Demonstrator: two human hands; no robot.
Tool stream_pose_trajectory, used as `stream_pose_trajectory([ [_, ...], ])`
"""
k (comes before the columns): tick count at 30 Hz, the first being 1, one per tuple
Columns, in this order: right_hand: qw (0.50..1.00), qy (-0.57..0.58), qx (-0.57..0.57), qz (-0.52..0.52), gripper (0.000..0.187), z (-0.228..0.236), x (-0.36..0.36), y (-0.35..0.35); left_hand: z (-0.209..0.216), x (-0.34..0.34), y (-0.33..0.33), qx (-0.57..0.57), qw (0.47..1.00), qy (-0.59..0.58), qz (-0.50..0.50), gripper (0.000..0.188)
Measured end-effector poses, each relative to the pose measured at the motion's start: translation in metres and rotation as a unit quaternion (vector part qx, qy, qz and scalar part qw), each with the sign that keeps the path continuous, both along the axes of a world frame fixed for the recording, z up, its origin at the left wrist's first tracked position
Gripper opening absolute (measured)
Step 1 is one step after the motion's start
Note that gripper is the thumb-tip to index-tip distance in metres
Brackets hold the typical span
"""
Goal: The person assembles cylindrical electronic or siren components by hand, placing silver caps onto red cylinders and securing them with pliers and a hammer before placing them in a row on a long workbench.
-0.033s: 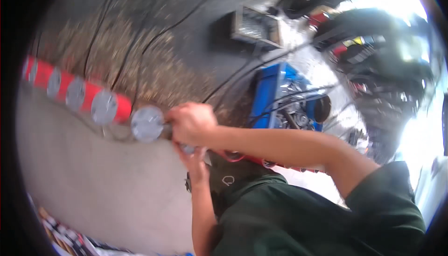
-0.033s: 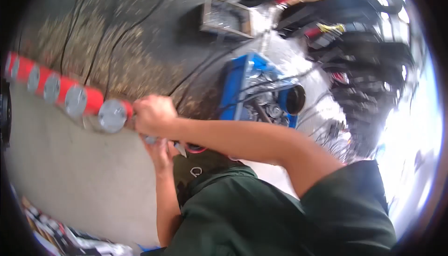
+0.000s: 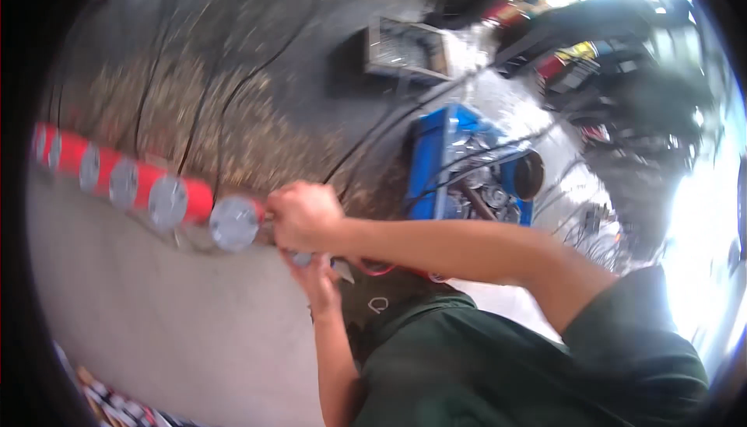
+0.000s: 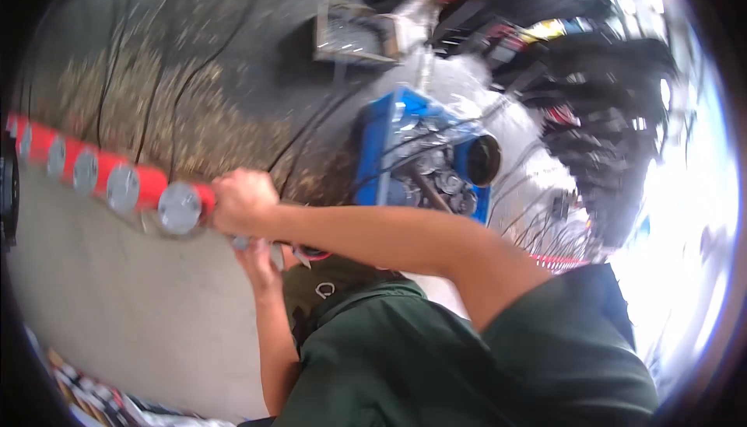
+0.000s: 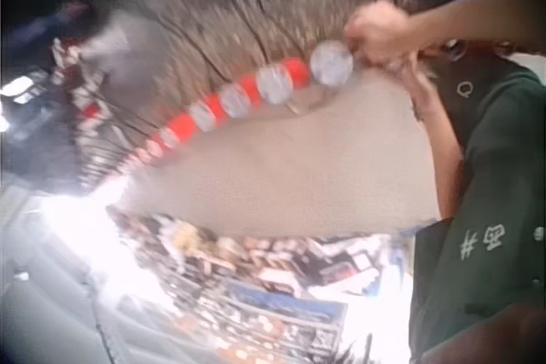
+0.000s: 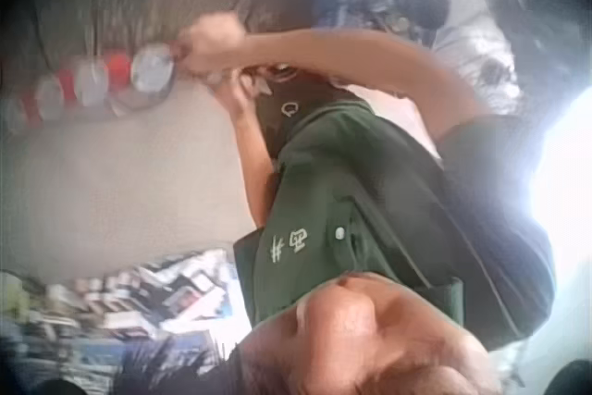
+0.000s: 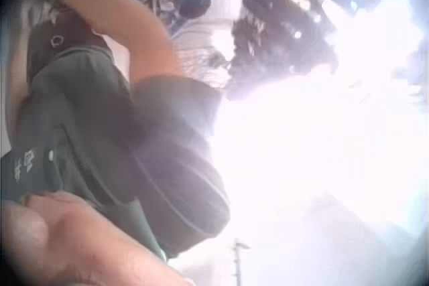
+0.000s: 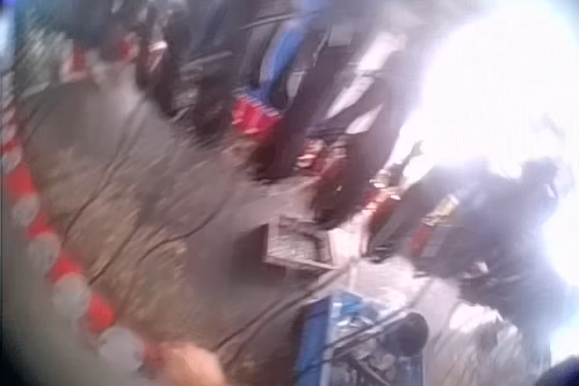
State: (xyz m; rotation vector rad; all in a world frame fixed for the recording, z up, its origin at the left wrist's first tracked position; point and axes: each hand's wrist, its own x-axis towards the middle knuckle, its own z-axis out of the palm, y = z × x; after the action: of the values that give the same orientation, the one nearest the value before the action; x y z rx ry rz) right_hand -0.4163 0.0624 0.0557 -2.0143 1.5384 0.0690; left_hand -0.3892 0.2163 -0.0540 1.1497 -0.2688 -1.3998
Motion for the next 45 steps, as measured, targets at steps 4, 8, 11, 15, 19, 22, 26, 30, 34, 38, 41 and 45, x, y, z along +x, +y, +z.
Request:
stream_pose_trajectory([
  [4, 0.932, -0.282, -0.216, -0.072, 0.021, 0.009, -0.038, 0.013, 0.007, 0.004, -0.005, 0.037, 0.999, 0.002, 0.03, 0.059],
  [8, 0.903, -0.29, -0.211, -0.236, 0.02, 0.058, -0.193, 0.084, 0.038, 0.004, -0.007, 0.056, 0.998, -0.007, 0.016, 0.06],
  [11, 0.903, 0.05, -0.357, -0.232, 0.019, 0.04, -0.353, 0.101, 0.056, 0.001, -0.01, 0.062, 0.997, -0.046, 0.006, 0.061],
  [15, 0.938, 0.26, 0.031, -0.228, 0.025, 0.029, -0.459, 0.135, 0.056, 0.019, -0.002, 0.095, 0.992, -0.079, -0.004, 0.057],
  [19, 0.918, 0.277, 0.191, -0.212, 0.043, 0.019, -0.473, 0.151, 0.062, 0.013, -0.003, 0.098, 0.991, -0.091, -0.008, 0.058],
  [22, 0.916, 0.276, 0.23, -0.18, 0.048, -0.001, -0.477, 0.148, 0.067, 0.009, -0.005, 0.096, 0.991, -0.093, 0.001, 0.06],
  [26, 0.945, 0.224, 0.139, -0.192, 0.056, -0.036, -0.507, 0.175, 0.067, 0.01, -0.007, 0.095, 0.991, -0.098, 0.006, 0.062],
  [30, 0.974, 0.124, 0.154, -0.109, 0.057, -0.015, -0.486, 0.168, 0.067, 0.017, -0.007, 0.102, 0.989, -0.108, -0.008, 0.062],
  [34, 0.908, 0.18, 0.292, -0.24, 0.106, -0.044, -0.469, 0.144, 0.052, 0.022, -0.007, 0.106, 0.99, -0.094, -0.023, 0.058],
  [38, 0.949, 0.157, 0.238, -0.137, 0.062, -0.076, -0.472, 0.13, 0.059, 0.034, -0.008, 0.096, 0.983, -0.142, -0.061, 0.055],
  [41, 0.967, 0.224, 0.118, -0.01, 0.028, -0.068, -0.502, 0.143, 0.071, 0.032, -0.019, -0.011, 0.974, -0.206, -0.092, 0.058],
  [45, 0.901, 0.253, -0.055, -0.348, 0.03, -0.005, -0.462, 0.169, 0.073, 0.041, -0.018, -0.105, 0.893, -0.423, -0.111, 0.098],
])
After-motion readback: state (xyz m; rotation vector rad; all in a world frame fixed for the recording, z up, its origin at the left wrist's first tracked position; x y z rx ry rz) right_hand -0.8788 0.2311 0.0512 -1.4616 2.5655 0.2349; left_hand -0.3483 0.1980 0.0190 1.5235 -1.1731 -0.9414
